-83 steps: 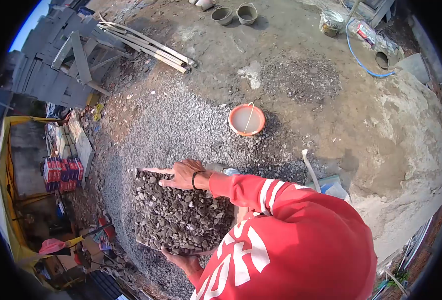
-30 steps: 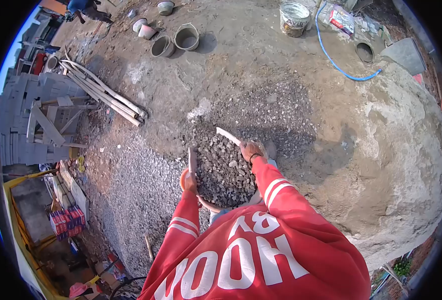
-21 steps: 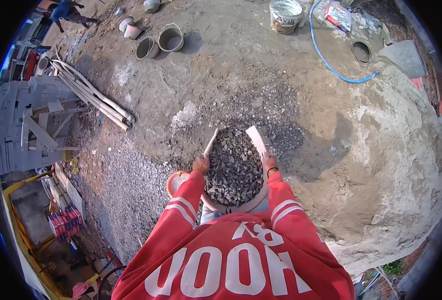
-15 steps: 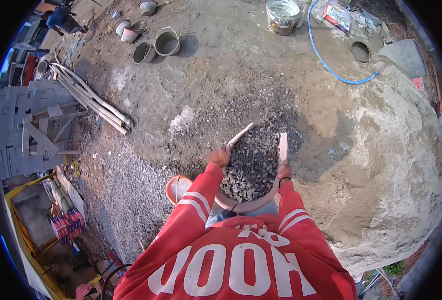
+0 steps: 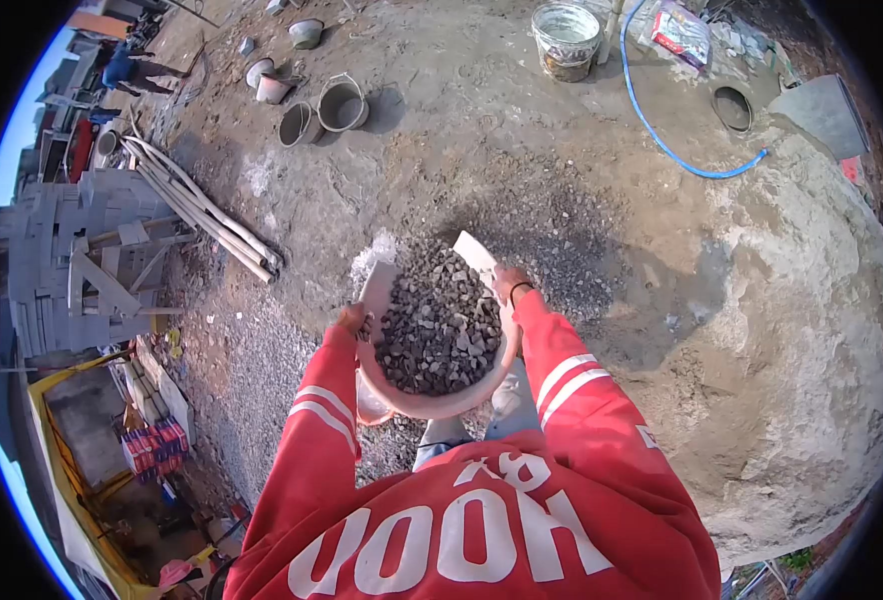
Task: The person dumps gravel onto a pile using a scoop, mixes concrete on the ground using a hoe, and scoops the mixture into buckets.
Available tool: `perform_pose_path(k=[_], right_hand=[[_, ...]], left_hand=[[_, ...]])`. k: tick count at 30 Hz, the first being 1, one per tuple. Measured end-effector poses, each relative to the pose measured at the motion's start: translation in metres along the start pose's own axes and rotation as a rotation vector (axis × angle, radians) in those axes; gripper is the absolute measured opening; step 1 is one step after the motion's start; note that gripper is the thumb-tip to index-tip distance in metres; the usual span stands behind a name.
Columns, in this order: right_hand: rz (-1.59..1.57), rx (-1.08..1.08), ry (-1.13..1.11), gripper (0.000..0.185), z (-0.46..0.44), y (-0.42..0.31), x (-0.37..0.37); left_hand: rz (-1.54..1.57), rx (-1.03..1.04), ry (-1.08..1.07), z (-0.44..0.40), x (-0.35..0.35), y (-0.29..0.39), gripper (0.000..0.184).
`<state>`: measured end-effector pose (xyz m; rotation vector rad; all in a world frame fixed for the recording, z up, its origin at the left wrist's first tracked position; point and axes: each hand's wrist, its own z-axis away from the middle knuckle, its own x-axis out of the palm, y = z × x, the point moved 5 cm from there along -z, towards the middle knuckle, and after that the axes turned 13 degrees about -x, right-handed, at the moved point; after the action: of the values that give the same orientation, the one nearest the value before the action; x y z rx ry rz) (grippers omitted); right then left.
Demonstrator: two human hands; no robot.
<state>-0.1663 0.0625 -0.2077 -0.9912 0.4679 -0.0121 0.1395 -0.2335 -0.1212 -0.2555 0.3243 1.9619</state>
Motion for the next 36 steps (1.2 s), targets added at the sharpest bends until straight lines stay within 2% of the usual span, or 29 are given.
perform_pose_path(k=[2,3,5,6,7,8,10,11,13,14,15,17,20,21,22,23,25,28,30,31,33,35,36], right_hand=[[-0.136,0.050,0.073,0.041,0.009,0.003,-0.007],[-0.180,0.066,0.099,0.040,0.017,-0.005,-0.013],[-0.596,0.429,0.341,0.050,0.064,-0.049,-0.037],[-0.549,0.427,0.396,0.057,0.061,-0.034,-0.038],[-0.513,0.420,0.405,0.058,0.076,-0.049,-0.057],[-0.486,0.459,0.405,0.055,0.082,-0.045,-0.070],[-0.499,0.540,0.413,0.053,0.094,-0.012,-0.097],[-0.543,0.585,0.424,0.053,0.101,0.010,-0.106],[-0.565,0.560,0.495,0.049,0.137,0.014,-0.131],[-0.578,0.588,0.513,0.047,0.152,0.028,-0.135],[-0.592,0.618,0.531,0.044,0.168,0.045,-0.135],[-0.618,0.577,0.616,0.042,0.200,0.069,-0.132],[-0.740,0.687,0.567,0.040,0.242,0.075,-0.130],[-0.736,0.687,0.561,0.040,0.246,0.086,-0.127],[-0.732,0.716,0.543,0.039,0.247,0.100,-0.123],[-0.727,0.748,0.525,0.040,0.250,0.114,-0.120],[-0.748,0.715,0.578,0.038,0.247,0.103,-0.129],[-0.780,0.657,0.654,0.033,0.236,0.066,-0.157],[-0.809,0.583,0.728,0.027,0.226,0.029,-0.177],[-0.800,0.575,0.708,0.027,0.222,0.034,-0.181],[-0.940,0.495,0.602,0.025,0.214,0.043,-0.188],[-0.866,0.483,0.628,0.023,0.217,0.048,-0.186],[-0.684,0.568,0.618,0.023,0.222,0.054,-0.184]], left_hand=[[-0.078,0.176,0.105,0.016,-0.009,0.024,0.039],[-0.077,0.178,0.104,0.016,-0.003,0.028,0.039],[-0.775,0.677,0.554,0.031,0.024,0.061,0.049],[-0.767,0.683,0.555,0.028,0.040,0.068,0.049],[-0.773,0.673,0.667,0.021,0.056,0.073,0.045],[-0.773,0.659,0.778,0.012,0.072,0.077,0.041],[-0.626,0.625,0.800,-0.019,0.105,0.082,0.041],[-0.693,0.640,0.575,0.008,0.123,0.090,0.046],[-0.548,0.516,0.275,0.065,0.152,0.101,0.055],[-0.352,0.380,0.201,0.072,0.167,0.098,0.059],[-0.388,0.407,0.196,0.061,0.189,0.093,0.065],[-0.383,0.441,0.104,0.082,0.216,0.080,0.063],[-0.598,0.612,0.191,0.036,0.267,0.047,0.059],[-0.630,0.692,0.272,0.012,0.278,0.042,0.056],[-0.661,0.767,0.361,0.025,0.276,0.050,0.054],[-0.612,0.651,0.190,0.026,0.276,0.053,0.048],[-0.509,0.371,-0.089,0.109,0.248,0.086,0.040],[-0.495,0.550,-0.013,0.143,0.226,0.122,0.035],[-0.513,0.596,0.026,0.146,0.218,0.139,0.034],[-0.532,0.744,0.255,0.146,0.213,0.148,0.038],[-0.524,0.861,0.505,0.137,0.209,0.161,0.045],[-0.205,0.420,0.287,0.079,0.211,0.144,0.042],[-0.186,0.410,0.292,0.068,0.211,0.130,0.042]])
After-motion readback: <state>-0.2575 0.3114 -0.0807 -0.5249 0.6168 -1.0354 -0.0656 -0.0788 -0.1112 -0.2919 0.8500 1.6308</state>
